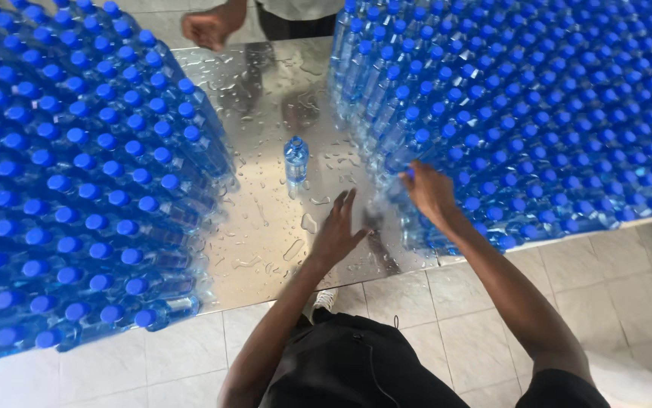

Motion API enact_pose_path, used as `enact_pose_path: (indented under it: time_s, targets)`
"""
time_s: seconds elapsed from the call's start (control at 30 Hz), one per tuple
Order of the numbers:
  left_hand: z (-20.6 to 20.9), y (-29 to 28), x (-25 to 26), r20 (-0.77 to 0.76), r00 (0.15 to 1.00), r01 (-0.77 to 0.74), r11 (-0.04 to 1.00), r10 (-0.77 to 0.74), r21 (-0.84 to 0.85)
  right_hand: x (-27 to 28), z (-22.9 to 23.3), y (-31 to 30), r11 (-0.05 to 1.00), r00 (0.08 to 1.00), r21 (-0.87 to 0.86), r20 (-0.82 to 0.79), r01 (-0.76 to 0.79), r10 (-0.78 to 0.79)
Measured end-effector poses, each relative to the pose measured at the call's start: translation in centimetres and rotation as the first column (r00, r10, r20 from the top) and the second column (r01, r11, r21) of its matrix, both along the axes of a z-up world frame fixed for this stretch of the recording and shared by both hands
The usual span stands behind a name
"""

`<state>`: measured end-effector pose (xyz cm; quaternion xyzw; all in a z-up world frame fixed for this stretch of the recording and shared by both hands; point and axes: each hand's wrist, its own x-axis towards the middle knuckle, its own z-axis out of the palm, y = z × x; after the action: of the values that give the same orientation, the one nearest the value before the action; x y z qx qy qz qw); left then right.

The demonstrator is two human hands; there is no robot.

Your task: The person wraps plastic film around a stack of water bottles on a metal table. They pull the film from a roll, wrap it around the bottles, and tear it off to secure the stack.

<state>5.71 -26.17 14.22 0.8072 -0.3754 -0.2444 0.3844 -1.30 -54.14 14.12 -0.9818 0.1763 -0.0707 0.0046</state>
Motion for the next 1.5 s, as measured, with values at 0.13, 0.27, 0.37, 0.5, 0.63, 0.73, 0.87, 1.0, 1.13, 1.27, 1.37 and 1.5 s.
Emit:
enact_pose_path:
  time_s: [0.13, 0.27, 0.37, 0.5, 0.63, 0.73, 0.87, 1.0, 1.13, 1.27, 1.37, 1.5]
  targets:
    - [-6.9, 9.0, -3.5, -0.141, 0.953, -0.285, 0.953, 0.269, -0.107, -0.2, 2.9, 0.4, 0.979, 0.979, -0.122, -0.104, 0.162, -0.175]
    - [-14.7, 21.1, -9.1, -0.334, 0.763, -0.560, 0.824, 0.553, 0.086, 0.5, 4.8, 8.0, 0.972, 0.992, 0.234, -0.117, -0.022, 0.050]
    - [-20.1, 27.8, -13.3, -0.424, 0.593, -0.730, 0.679, 0.685, 0.077, 3.8, 0.9, 17.3, 0.650, 0.939, 0.734, -0.047, -0.199, 0.341]
    - [-17.7, 31.2, -13.9, -0.432, 0.407, -0.877, 0.477, 0.805, 0.063, 4.3, -5.1, 33.7, 0.214, 0.861, 0.920, 0.199, -0.329, 0.468]
    - [-14.6, 32.7, -10.6, -0.404, 0.203, -0.979, 0.174, 0.892, -0.107, 6.6, -8.3, 45.2, 0.325, 0.760, 0.741, 0.366, -0.587, 0.537]
    - [-12.8, 33.4, -7.2, -0.307, 0.209, -0.961, 0.138, 0.928, -0.238, 7.0, -10.1, 49.6, 0.415, 0.805, 0.728, 0.317, -0.545, 0.501]
    - [-14.8, 33.7, -5.9, -0.107, 0.325, -0.905, 0.276, 0.940, -0.324, 6.1, -10.8, 49.3, 0.508, 0.885, 0.768, 0.159, -0.389, 0.438]
    - [-17.0, 32.2, -4.5, 0.045, 0.445, -0.851, 0.438, 0.894, -0.290, 3.3, -6.9, 44.1, 0.503, 0.920, 0.833, 0.016, -0.229, 0.392]
    - [-15.2, 28.8, -0.3, -0.018, 0.671, -0.668, 0.594, 0.741, -0.449, 0.3, -3.5, 38.3, 0.440, 0.923, 0.835, 0.188, -0.331, 0.337]
    - [-16.4, 26.4, 1.5, -0.061, 0.872, -0.487, 0.847, 0.486, -0.213, 0.6, 1.4, 33.8, 0.725, 0.742, 0.160, 0.104, -0.670, 0.662]
    - [-12.3, 24.8, 3.1, -0.054, 0.950, -0.310, 0.949, 0.307, -0.051, 2.4, 2.9, 29.9, 0.681, 0.680, 0.036, -0.026, -0.732, 0.732]
    - [-6.7, 23.6, 3.3, -0.095, 0.986, -0.130, 0.989, 0.137, 0.072, 1.9, 5.1, 26.9, 0.621, 0.620, -0.029, -0.099, -0.784, 0.778]
